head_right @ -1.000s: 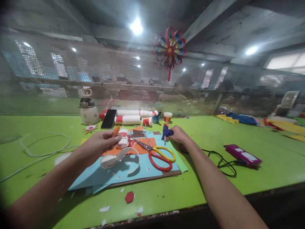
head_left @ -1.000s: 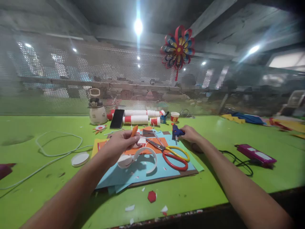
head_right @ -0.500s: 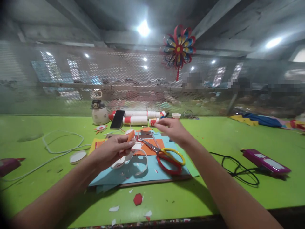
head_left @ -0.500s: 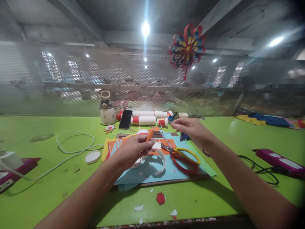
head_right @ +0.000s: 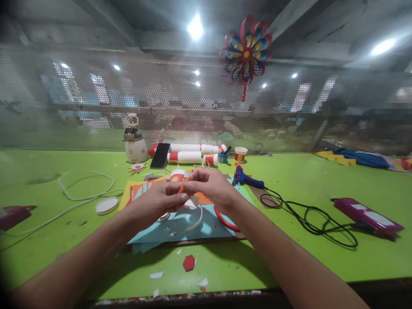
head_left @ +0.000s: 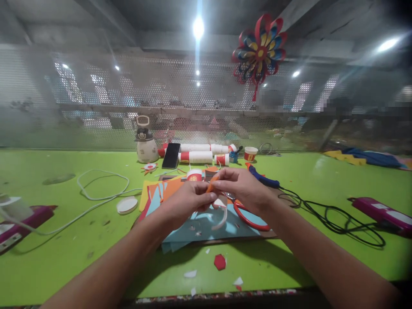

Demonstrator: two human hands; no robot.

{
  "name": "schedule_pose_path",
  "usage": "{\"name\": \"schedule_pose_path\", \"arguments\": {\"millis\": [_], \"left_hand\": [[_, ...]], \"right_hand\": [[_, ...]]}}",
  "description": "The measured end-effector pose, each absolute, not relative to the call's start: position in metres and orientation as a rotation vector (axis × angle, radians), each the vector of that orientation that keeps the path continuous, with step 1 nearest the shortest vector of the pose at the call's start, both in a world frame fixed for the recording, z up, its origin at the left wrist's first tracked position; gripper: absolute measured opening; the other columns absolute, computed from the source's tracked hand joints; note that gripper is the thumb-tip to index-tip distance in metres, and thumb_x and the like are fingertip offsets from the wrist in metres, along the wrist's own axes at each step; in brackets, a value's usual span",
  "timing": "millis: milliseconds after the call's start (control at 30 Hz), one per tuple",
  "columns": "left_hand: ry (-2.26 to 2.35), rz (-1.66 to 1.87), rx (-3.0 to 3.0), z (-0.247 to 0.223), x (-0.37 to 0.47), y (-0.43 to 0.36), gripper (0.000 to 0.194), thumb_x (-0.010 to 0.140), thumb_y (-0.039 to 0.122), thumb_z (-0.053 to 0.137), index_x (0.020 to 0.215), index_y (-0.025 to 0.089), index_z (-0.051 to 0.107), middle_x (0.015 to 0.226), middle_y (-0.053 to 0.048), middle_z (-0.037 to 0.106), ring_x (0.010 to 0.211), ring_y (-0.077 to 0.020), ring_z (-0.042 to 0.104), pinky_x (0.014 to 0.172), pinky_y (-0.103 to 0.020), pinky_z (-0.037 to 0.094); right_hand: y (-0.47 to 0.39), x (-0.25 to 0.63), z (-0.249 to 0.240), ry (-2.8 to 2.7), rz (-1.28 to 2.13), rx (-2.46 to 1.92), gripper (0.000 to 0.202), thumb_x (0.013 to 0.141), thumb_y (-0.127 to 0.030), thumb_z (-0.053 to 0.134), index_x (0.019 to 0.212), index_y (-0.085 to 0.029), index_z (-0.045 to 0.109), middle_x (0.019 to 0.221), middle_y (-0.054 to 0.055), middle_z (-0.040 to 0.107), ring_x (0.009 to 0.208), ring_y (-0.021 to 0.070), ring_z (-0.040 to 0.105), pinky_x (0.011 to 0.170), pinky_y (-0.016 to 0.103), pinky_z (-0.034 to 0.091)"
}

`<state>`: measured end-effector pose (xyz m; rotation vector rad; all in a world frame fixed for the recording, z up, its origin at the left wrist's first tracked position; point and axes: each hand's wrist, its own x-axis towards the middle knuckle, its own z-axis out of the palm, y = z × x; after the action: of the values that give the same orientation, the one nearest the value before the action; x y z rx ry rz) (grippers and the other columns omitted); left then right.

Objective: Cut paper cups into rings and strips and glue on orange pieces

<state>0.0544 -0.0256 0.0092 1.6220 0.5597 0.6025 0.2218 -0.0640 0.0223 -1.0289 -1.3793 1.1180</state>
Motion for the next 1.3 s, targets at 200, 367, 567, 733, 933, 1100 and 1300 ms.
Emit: {"name": "schedule_pose_path", "arguments": {"millis": [200, 367, 567, 733, 933, 1100, 1300], "left_hand": [[0.618, 0.598, 1.809, 0.007, 0.058, -0.025, 0.018, 0.078, 0.028, 0.061, 0.065, 0.016, 0.058, 0.059, 0.003, 0.049, 0.055, -0.0099, 0.039, 0.054, -0.025, 0.027], [0.689, 0.628, 1.746, 0.012, 0.052, -0.02, 0.019, 0.075, 0.033, 0.064, 0.073, 0.015, 0.064, 0.057, 0.002, 0.051, 0.054, -0.0105, 0.041, 0.053, -0.025, 0.029], [0.641, 0.647, 1.677, 0.016, 0.049, -0.021, 0.022, 0.074, 0.036, 0.067, 0.078, 0.014, 0.067, 0.057, 0.002, 0.052, 0.054, -0.0102, 0.042, 0.053, -0.024, 0.031], [0.674, 0.616, 1.636, 0.014, 0.052, -0.022, 0.023, 0.073, 0.037, 0.068, 0.077, 0.014, 0.067, 0.059, 0.002, 0.053, 0.055, -0.0103, 0.044, 0.051, -0.023, 0.032], [0.66, 0.591, 1.653, 0.014, 0.054, -0.025, 0.024, 0.075, 0.037, 0.067, 0.075, 0.013, 0.068, 0.06, 0.001, 0.051, 0.055, -0.0096, 0.042, 0.051, -0.022, 0.03], [0.675, 0.588, 1.654, 0.016, 0.055, -0.028, 0.027, 0.073, 0.041, 0.069, 0.074, 0.014, 0.068, 0.059, 0.001, 0.052, 0.053, -0.0093, 0.042, 0.049, -0.022, 0.028], [0.712, 0.581, 1.632, 0.016, 0.056, -0.029, 0.021, 0.075, 0.035, 0.067, 0.068, 0.015, 0.064, 0.056, 0.003, 0.051, 0.049, -0.0075, 0.041, 0.046, -0.022, 0.027]], "right_hand": [[-0.072, 0.245, 0.036, -1.3, 1.16, -0.906, 0.016, 0.071, -0.027, 0.079, 0.072, -0.019, 0.066, 0.07, 0.0, 0.068, 0.07, 0.0148, 0.064, 0.075, 0.033, 0.05], [-0.079, 0.269, 0.043, -1.32, 1.203, -0.854, 0.013, 0.07, -0.026, 0.08, 0.073, -0.022, 0.069, 0.069, -0.003, 0.066, 0.065, 0.0126, 0.062, 0.069, 0.029, 0.052], [-0.073, 0.264, 0.027, -1.419, 1.373, -0.934, 0.008, 0.07, -0.021, 0.078, 0.075, -0.019, 0.072, 0.069, 0.001, 0.069, 0.065, 0.0137, 0.062, 0.066, 0.028, 0.05], [-0.072, 0.259, 0.024, -1.41, 1.407, -0.922, 0.008, 0.073, -0.023, 0.077, 0.075, -0.018, 0.072, 0.069, 0.001, 0.068, 0.065, 0.0122, 0.06, 0.068, 0.027, 0.048], [-0.07, 0.252, 0.021, -1.386, 1.384, -0.963, 0.012, 0.068, -0.024, 0.079, 0.073, -0.016, 0.071, 0.064, -0.001, 0.064, 0.06, 0.011, 0.055, 0.062, 0.026, 0.045], [-0.069, 0.251, 0.018, -1.389, 1.364, -0.982, 0.013, 0.069, -0.026, 0.079, 0.073, -0.017, 0.07, 0.067, 0.0, 0.065, 0.062, 0.0116, 0.056, 0.063, 0.026, 0.046], [-0.069, 0.25, 0.018, -1.383, 1.335, -0.994, 0.013, 0.071, -0.026, 0.078, 0.072, -0.017, 0.069, 0.063, 0.0, 0.065, 0.058, 0.0112, 0.057, 0.061, 0.028, 0.047]]}}
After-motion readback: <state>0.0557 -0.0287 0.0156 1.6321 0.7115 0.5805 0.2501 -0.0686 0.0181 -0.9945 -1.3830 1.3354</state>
